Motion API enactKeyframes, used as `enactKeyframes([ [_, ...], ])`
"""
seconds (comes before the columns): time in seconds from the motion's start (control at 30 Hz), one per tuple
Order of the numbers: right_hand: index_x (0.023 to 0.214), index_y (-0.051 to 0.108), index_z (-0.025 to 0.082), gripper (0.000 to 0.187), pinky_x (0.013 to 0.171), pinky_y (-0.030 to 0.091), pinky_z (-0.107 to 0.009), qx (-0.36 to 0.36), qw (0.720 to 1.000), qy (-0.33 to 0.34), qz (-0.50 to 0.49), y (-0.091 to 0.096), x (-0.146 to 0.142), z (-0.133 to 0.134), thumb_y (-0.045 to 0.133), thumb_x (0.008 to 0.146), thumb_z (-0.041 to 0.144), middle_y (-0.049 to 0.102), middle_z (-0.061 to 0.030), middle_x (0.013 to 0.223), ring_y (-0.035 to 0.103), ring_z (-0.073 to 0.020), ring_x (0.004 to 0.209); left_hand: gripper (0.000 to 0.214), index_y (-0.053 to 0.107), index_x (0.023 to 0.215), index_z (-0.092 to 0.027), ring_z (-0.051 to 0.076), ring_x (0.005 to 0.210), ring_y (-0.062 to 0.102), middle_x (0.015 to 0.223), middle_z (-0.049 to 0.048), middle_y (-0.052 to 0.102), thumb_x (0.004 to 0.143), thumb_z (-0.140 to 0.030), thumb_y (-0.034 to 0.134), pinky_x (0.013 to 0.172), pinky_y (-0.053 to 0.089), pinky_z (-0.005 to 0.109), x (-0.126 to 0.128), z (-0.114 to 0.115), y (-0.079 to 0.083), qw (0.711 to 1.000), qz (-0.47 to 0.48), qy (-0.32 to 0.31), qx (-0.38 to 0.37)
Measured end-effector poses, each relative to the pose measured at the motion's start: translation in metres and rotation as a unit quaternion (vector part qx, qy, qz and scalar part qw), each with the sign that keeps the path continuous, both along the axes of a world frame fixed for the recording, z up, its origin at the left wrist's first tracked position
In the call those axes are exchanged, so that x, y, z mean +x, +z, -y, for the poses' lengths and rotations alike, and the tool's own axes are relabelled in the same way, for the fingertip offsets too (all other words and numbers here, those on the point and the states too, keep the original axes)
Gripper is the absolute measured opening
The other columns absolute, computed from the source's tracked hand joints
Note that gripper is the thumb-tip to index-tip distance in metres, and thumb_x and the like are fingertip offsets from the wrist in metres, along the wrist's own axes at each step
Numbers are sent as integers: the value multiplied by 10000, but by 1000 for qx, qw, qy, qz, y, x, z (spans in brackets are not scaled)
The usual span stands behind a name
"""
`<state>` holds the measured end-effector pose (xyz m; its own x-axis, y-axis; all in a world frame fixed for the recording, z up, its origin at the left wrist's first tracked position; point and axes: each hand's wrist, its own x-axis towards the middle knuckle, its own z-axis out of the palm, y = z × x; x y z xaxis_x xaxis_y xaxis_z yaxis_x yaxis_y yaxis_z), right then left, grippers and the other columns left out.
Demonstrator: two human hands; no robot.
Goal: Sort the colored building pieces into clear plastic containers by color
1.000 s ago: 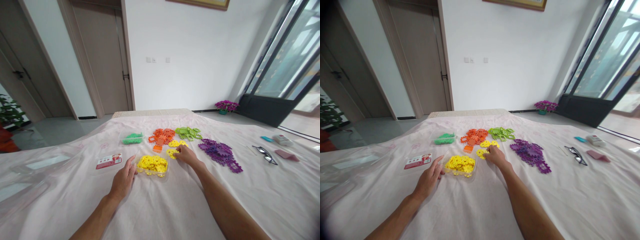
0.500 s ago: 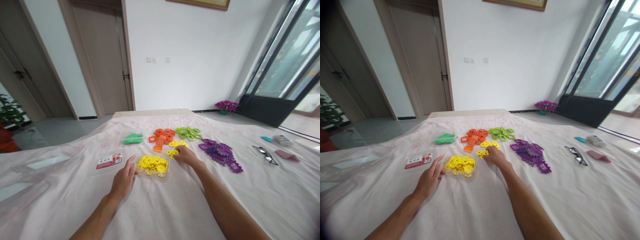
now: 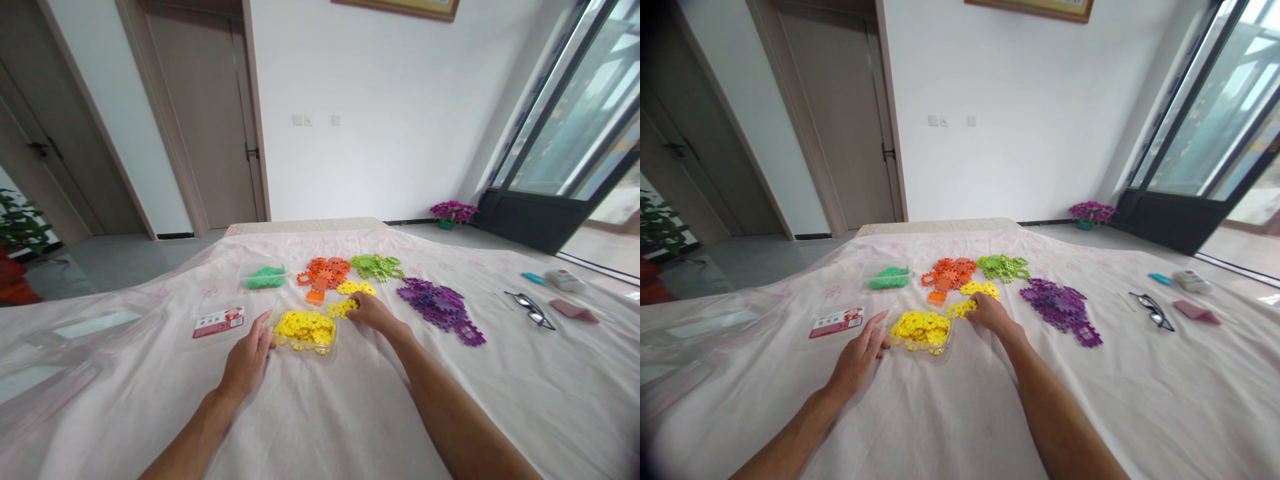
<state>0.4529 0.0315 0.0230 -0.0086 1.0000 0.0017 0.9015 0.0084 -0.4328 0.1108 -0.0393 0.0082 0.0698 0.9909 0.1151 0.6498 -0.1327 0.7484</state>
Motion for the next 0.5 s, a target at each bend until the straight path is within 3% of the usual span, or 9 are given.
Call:
enactKeyframes([
  [0.17,1021,693,208,305,621,312,-249,-11,999,31,-6,0,0,0,712,748,344,686,-19,914,586,-161,794,573,427,1480,-233,220,807,706,860,42,737,1004,-511,274,738,491,302,-1,1,-3,1000,-1,-1,2],
  [0.5,903,633,193,309,571,261,-252,-22,999,22,19,6,-4,4,755,702,394,633,7,835,532,-136,724,583,434,1481,-230,221,798,703,861,49,742,999,-518,280,734,499,305,0,0,0,1000,4,4,-2],
])
